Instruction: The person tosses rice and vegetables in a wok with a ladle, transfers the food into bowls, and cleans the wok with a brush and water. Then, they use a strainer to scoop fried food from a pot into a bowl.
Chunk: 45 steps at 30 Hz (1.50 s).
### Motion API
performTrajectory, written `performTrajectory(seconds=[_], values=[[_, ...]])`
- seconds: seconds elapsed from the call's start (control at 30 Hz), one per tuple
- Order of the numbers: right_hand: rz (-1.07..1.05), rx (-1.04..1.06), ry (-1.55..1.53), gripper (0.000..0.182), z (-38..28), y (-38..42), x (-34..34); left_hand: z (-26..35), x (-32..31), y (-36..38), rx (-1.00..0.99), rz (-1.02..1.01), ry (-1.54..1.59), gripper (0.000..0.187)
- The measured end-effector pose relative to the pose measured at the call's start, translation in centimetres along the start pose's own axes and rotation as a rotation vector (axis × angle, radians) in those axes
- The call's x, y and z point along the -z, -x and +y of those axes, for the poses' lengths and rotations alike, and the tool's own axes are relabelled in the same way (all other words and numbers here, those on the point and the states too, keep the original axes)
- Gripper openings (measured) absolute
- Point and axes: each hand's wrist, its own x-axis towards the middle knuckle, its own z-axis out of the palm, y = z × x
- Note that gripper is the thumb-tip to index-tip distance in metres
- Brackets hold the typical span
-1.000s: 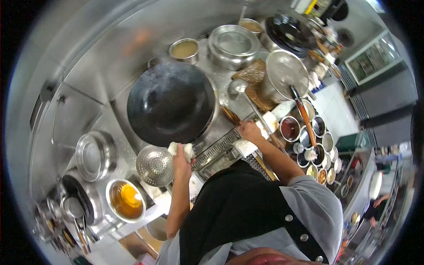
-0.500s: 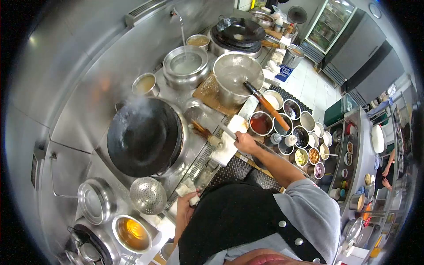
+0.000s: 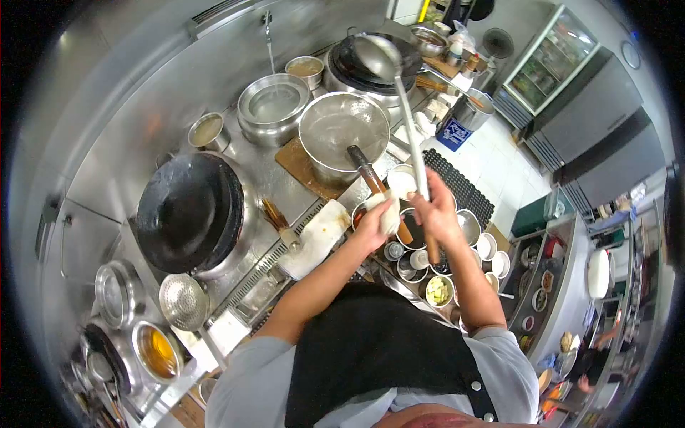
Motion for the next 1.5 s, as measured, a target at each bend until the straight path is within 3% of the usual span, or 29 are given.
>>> performTrajectory(seconds=[0.07, 0.1, 0.17, 0.3, 0.37, 0.4, 0.43, 0.5, 0.67, 0.87, 0.93, 1.0, 1.03, 1.1, 1.13, 1.37, 1.5], values=[[0.022, 0.045, -0.026, 0.056, 1.3, -1.3, 3.2, -0.4, -2.6, -1.8, -0.194, 0.111, -0.024, 0.038], [0.028, 0.02, -0.003, 0.054, 2.5, -1.5, 4.7, 0.2, -4.2, -0.6, -0.305, 0.284, -0.167, 0.032], [0.019, -0.046, -0.052, 0.054, 4.4, -1.6, 6.7, 4.6, -5.7, 3.1, -0.487, 0.412, -0.28, 0.026], [-0.062, -0.151, 0.032, 0.057, 7.1, -2.8, 9.4, 11.2, -1.7, 12.2, -0.559, 0.555, -0.652, 0.032], [-0.19, -0.065, 0.302, 0.061, 7.4, -4.4, 9.8, 13.1, -3.7, 16.6, -0.561, 0.775, -0.917, 0.032], [-0.129, 0.188, 0.473, 0.064, 10.9, -5.6, 9.9, 13.6, -2.3, 18.1, -0.596, 0.77, -0.945, 0.031], [-0.134, 0.183, 0.471, 0.064, 10.9, -6.4, 9.4, 14.0, -0.8, 19.4, -0.632, 0.762, -0.971, 0.03], [-0.225, 0.304, 0.741, 0.068, 10.7, -8.1, 7.8, 14.5, 0.0, 21.9, -0.585, 0.821, -0.987, 0.032], [-0.38, 0.381, 1.17, 0.071, 9.2, -12.6, 3.6, 14.4, 2.3, 23.9, -0.507, 0.834, -0.883, 0.037], [-0.446, 0.303, 1.36, 0.073, 8.2, -14.6, -0.2, 15.2, 8.5, 23.1, -0.402, 0.766, -0.81, 0.044], [-0.461, 0.258, 1.379, 0.073, 8.0, -15.4, -1.0, 16.4, 9.4, 23.3, -0.306, 0.775, -1.001, 0.046], [-0.475, 0.319, 1.092, 0.051, 7.7, -16.9, -1.5, 18.0, 9.2, 23.4, -0.296, 0.756, -1.064, 0.045], [-0.475, 0.312, 1.099, 0.051, 7.3, -18.2, -1.3, 18.7, 9.4, 23.4, -0.292, 0.742, -1.137, 0.045], [-0.61, -0.532, 0.477, 0.021, 6.0, -20.6, -1.0, 19.3, 11.0, 23.3, -0.298, 0.713, -1.175, 0.045], [-0.46, -0.797, 0.321, 0.011, 0.9, -20.5, -4.0, 19.9, 11.1, 23.2, -0.307, 0.688, -1.212, 0.046], [-0.409, -0.925, -0.01, 0.009, 3.8, -20.0, -4.1, 19.1, 14.8, 22.9, -0.31, 0.761, -1.366, 0.049], [-0.393, -0.945, -0.212, 0.021, 2.6, -17.8, -1.6, 19.9, 11.6, 22.9, -0.303, 0.697, -1.264, 0.048]])
